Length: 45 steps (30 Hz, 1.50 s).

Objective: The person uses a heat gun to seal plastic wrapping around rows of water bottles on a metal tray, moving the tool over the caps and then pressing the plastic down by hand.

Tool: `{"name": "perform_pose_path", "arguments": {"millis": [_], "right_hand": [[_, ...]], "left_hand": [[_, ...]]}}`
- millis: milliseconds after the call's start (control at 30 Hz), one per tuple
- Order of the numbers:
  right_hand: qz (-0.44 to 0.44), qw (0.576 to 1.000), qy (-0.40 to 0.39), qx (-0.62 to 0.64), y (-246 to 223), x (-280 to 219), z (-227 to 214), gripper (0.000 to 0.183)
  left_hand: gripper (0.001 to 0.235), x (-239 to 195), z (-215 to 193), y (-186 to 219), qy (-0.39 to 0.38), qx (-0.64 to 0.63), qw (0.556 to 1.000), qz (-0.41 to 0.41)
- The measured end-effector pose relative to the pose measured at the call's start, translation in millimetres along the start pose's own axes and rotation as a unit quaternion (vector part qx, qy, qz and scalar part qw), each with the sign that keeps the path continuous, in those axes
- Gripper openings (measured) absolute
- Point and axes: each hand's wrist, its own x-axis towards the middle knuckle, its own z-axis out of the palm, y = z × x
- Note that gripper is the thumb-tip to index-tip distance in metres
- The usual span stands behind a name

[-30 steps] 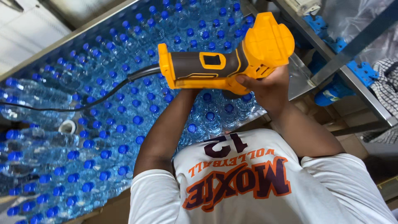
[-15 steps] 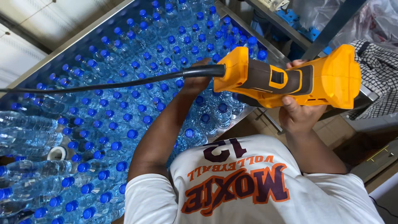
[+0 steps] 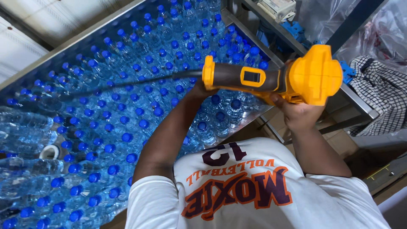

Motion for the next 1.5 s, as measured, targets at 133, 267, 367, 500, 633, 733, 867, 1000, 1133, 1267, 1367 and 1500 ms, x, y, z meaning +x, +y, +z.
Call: {"name": "perform_pose_path", "arguments": {"millis": [133,267,367,500,633,733,867,1000,1133,1267,1367,1500], "right_hand": [[-0.004,0.996,0.047,0.074,5,18,-1,0.061],[0.041,0.991,0.056,0.119,8,28,2,0.064],[0.045,0.993,0.060,0.088,22,30,4,0.059],[0.086,0.988,-0.001,0.125,38,32,21,0.068],[0.169,0.970,0.014,0.176,39,38,31,0.046],[0.152,0.972,0.040,0.175,52,44,47,0.048],[0.157,0.929,0.071,0.327,74,56,62,0.071],[0.210,0.912,-0.054,0.347,71,71,59,0.064],[0.178,0.958,-0.002,0.226,107,71,75,0.087],[0.125,0.953,-0.023,0.276,116,77,89,0.082],[0.123,0.951,0.037,0.279,129,69,101,0.087],[0.126,0.939,0.085,0.308,144,66,113,0.077]], "left_hand": [[0.024,13,21,-13,0.050,0.084,0.995,0.020],[0.023,12,24,-28,0.110,0.163,0.979,0.046],[0.023,12,25,-26,0.160,0.225,0.958,0.075],[0.024,15,25,-20,0.229,0.302,0.918,0.114],[0.026,13,23,-13,0.298,0.377,0.865,0.146],[0.028,11,19,-10,0.349,0.427,0.818,0.165],[0.030,8,12,-12,0.411,0.488,0.749,0.180],[0.033,1,-17,-11,0.460,0.549,0.672,0.187],[0.105,38,-131,7,0.291,0.554,0.704,0.337],[0.107,36,-122,4,0.311,0.541,0.716,0.315],[0.102,32,-113,6,0.326,0.574,0.694,0.287],[0.110,33,-115,8,0.340,0.509,0.743,0.272]]}}
